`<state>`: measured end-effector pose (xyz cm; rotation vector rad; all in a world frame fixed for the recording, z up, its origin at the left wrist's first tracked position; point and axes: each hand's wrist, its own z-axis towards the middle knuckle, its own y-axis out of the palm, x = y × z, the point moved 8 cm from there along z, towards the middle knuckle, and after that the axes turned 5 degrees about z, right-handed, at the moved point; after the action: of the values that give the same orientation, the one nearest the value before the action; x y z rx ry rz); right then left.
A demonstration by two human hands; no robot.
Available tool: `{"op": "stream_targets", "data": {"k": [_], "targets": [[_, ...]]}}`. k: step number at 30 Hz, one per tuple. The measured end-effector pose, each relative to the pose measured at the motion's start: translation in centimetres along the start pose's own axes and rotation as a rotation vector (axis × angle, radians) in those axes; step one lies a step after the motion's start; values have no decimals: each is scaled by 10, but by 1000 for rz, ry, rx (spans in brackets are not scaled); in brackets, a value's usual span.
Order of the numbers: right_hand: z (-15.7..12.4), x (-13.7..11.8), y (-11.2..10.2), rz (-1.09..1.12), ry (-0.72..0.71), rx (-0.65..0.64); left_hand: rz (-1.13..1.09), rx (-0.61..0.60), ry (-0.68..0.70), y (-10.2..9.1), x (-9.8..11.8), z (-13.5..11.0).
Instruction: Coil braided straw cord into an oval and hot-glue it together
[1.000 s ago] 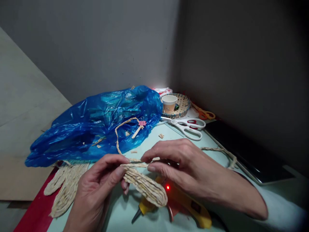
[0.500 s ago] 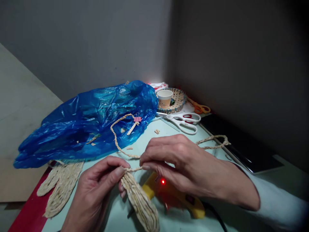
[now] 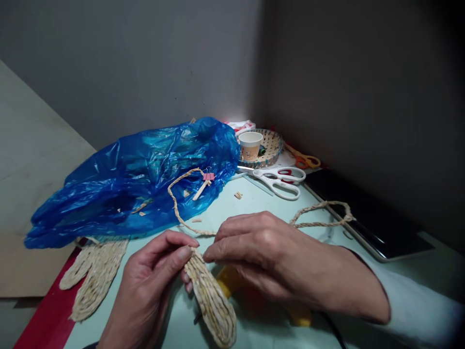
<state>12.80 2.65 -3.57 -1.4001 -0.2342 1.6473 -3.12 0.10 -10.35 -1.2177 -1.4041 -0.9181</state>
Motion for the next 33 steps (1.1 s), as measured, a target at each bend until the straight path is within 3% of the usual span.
{"op": "stream_targets", "data": {"k": [12,18,26,33], "targets": [[6,4,7,3,56,-15,81,133,58,0,2,2],[7,12,2,38,94,37,-120,62,2,10,2,0],[6,15,1,56,102,55,90,-61,-12,13,-8,5],[7,16,6,14,148,-16,132,34,33,6,-3,3]]}}
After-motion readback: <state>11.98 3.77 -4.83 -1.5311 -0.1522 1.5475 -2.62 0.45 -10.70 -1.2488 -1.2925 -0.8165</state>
